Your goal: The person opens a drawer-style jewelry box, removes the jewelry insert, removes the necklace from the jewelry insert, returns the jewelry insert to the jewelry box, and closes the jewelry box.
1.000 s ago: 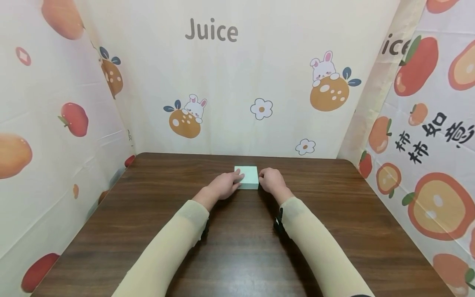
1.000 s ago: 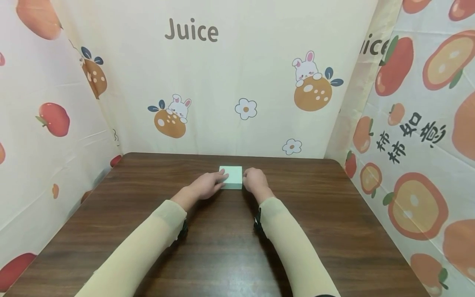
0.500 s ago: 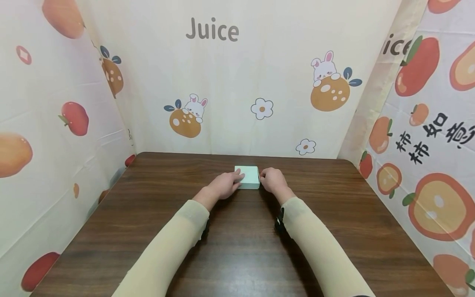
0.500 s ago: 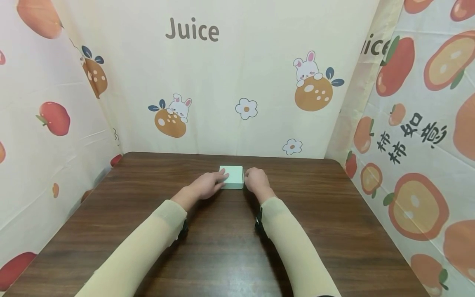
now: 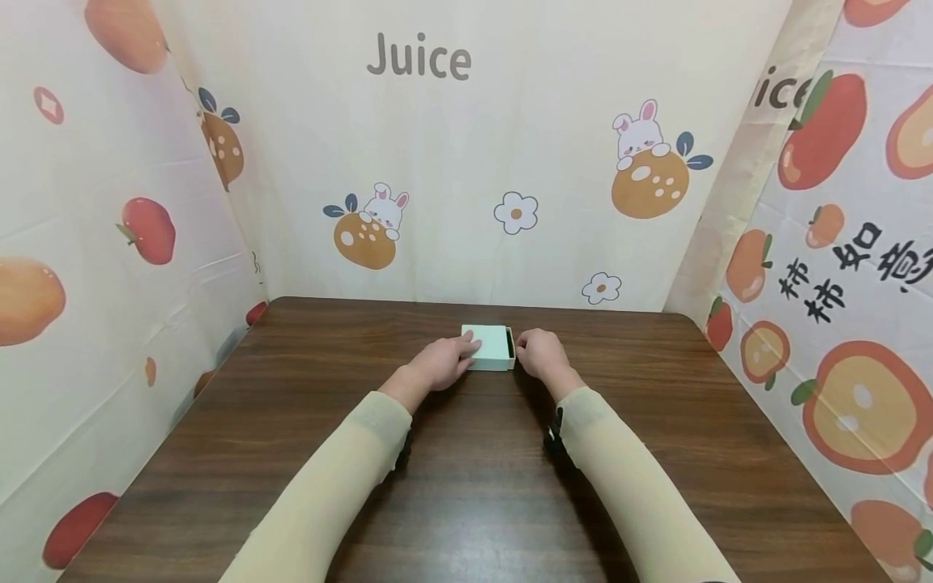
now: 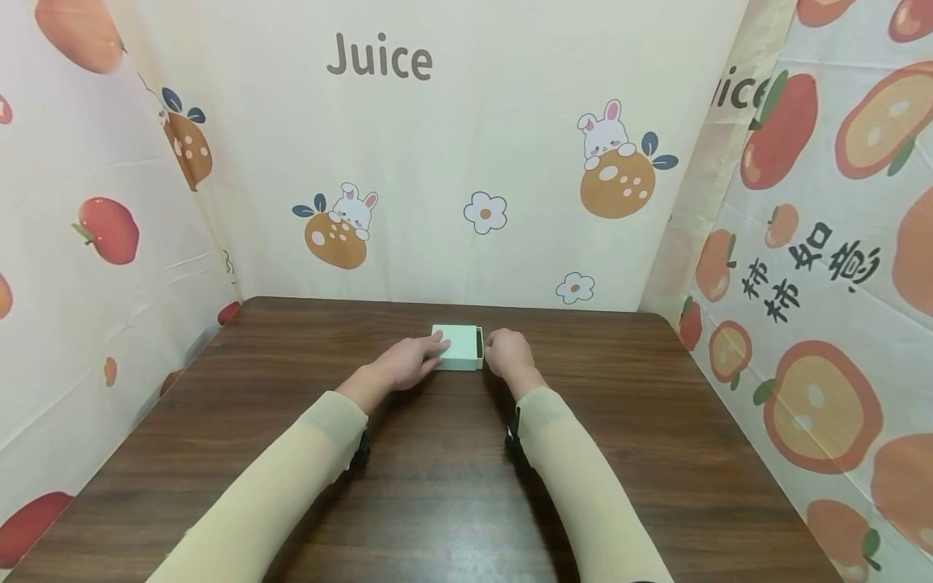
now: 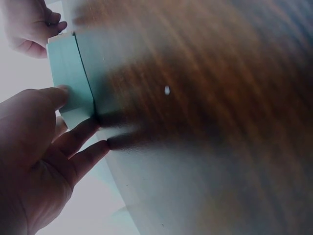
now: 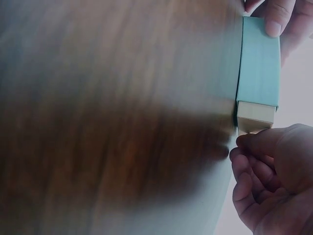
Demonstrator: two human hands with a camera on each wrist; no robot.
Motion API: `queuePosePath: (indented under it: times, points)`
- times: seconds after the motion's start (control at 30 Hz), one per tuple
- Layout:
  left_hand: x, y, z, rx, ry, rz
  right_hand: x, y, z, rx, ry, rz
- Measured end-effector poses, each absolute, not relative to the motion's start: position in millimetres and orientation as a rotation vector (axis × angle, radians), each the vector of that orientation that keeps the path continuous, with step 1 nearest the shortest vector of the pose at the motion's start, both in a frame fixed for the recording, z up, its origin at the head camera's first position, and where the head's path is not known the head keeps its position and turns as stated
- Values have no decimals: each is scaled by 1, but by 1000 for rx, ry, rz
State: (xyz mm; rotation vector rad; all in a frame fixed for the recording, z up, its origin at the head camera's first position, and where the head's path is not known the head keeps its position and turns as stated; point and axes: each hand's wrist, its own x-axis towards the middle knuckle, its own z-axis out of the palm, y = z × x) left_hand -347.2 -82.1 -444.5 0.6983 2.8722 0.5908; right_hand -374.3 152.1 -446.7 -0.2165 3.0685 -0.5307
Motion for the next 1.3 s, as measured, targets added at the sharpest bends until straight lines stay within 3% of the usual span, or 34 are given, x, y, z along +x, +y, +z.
queuePosePath:
  times: [1.3]
  points:
    - [-344,-82,-441,666,2857,611,-374,183,-446,-217,3092,-520]
